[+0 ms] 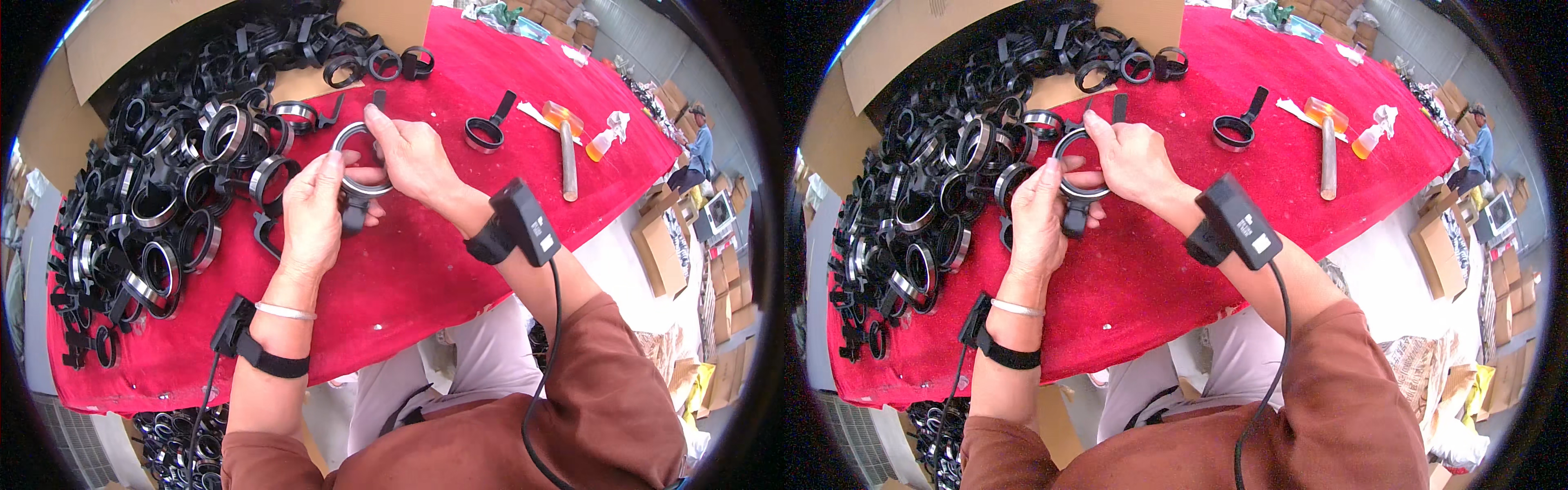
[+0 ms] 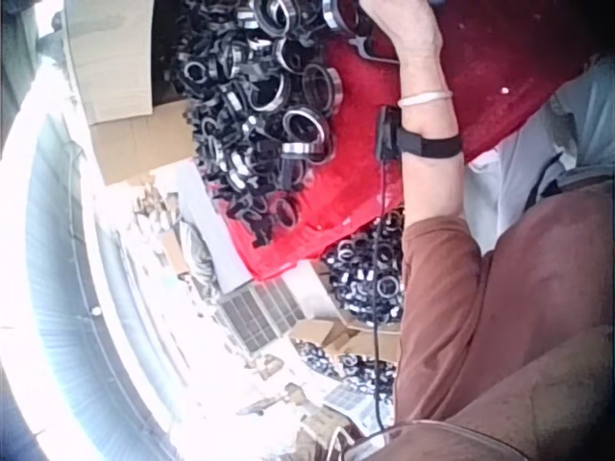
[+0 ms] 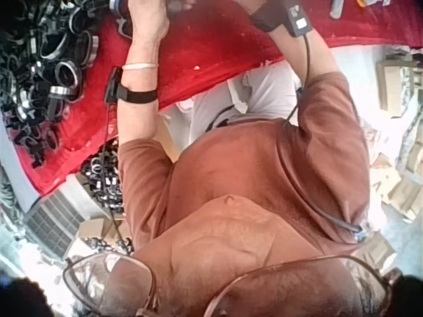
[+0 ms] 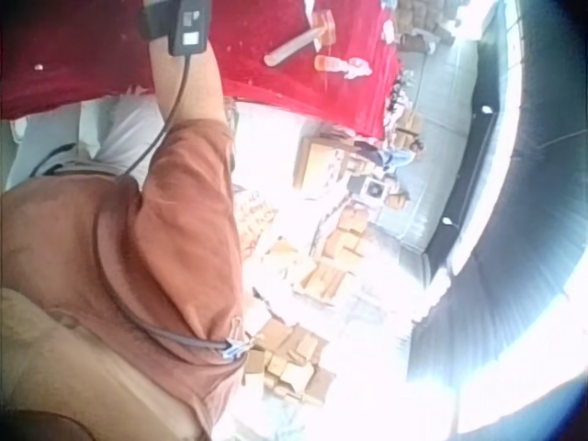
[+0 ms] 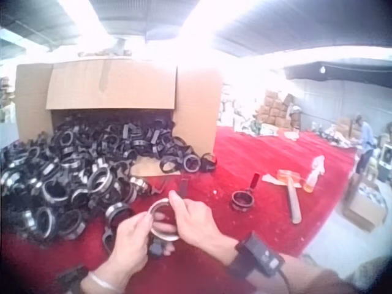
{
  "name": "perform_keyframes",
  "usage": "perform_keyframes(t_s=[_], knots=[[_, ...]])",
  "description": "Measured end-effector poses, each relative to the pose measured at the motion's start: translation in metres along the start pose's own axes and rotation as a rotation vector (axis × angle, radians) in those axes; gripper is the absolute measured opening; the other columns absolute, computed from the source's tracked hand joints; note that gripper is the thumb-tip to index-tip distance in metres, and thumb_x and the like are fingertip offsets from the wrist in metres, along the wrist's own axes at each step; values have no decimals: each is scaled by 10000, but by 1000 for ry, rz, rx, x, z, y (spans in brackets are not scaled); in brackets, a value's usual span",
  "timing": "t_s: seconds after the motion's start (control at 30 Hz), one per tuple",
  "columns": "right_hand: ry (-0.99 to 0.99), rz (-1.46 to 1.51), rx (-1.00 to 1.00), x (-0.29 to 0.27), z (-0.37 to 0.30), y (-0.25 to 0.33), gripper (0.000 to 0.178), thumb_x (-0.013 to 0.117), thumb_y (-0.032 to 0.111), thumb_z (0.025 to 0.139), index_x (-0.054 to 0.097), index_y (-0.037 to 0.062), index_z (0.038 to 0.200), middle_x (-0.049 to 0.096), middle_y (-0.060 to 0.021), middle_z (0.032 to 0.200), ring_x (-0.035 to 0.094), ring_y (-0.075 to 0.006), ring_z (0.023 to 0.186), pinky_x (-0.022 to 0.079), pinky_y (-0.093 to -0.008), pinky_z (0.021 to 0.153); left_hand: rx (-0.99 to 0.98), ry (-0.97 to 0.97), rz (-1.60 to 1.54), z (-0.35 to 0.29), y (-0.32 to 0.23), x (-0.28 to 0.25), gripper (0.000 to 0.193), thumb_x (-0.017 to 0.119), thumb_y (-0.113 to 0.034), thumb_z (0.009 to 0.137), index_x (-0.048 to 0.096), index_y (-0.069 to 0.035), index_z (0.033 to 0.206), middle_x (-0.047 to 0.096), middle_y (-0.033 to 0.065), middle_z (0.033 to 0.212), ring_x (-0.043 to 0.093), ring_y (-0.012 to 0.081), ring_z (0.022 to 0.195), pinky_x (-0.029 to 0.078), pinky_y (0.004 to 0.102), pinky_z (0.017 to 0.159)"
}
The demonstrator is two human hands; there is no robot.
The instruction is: The person is manualy assembling metal rings onto black plastic circular components at a workstation.
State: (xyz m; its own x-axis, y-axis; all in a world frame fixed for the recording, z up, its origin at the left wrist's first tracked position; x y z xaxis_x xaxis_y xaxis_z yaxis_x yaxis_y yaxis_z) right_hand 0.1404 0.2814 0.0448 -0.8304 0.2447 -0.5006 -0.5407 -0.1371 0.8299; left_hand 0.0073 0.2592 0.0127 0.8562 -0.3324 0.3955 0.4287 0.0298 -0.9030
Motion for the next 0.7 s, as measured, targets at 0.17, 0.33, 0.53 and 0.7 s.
perform_keyframes(t_s=[0.17, 0.33, 0.53, 0.7], knots=[[68, -69, 151, -3, 33, 24, 616, 423, 511, 890, 660, -53, 816, 621, -250, 700, 653, -344, 803, 507, -398, 712, 287, -252, 432, 2, -27, -30, 439, 369, -341, 991, 507, 13, 1210, 599, 83, 1076, 552, 135, 931, 458, 275, 789], [209, 474, 166, 16, 109, 56, 594, 485, 509, 852, 637, -54, 743, 577, -148, 552, 624, -213, 534, 503, -332, 521, 782, -326, 858, -19, -54, -9, 198, 527, -50, 905, 548, 17, 1091, 588, 74, 973, 560, 128, 861, 454, 252, 805], [312, -619, -533, 7, 51, 56, 498, 708, 465, 704, 663, -2, 871, 648, -141, 733, 616, -293, 687, 495, -373, 664, 552, -204, 910, -7, -25, -3, 176, 592, -53, 861, 589, 4, 1027, 631, 93, 897, 613, 137, 791, 496, 269, 742], [339, -864, -441, 1, -4, -2, 190, 663, 186, 720, 634, 34, 830, 637, -175, 907, 618, -366, 834, 504, -437, 721, 419, -169, 953, -1, -14, 0, 288, 610, -27, 817, 556, -16, 1099, 609, 122, 1026, 605, 213, 927, 485, 312, 825]])
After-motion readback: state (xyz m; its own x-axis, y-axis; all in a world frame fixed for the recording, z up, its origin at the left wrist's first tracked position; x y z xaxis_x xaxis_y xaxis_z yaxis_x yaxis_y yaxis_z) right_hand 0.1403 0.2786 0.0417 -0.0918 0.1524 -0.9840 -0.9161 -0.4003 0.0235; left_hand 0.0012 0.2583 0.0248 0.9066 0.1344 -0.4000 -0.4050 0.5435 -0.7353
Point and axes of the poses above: each hand's wrist, its own z-axis towards the middle knuckle, its own x-axis out of the palm, y = z × x, the point moved 9 cm from there along z, towards the middle knuckle
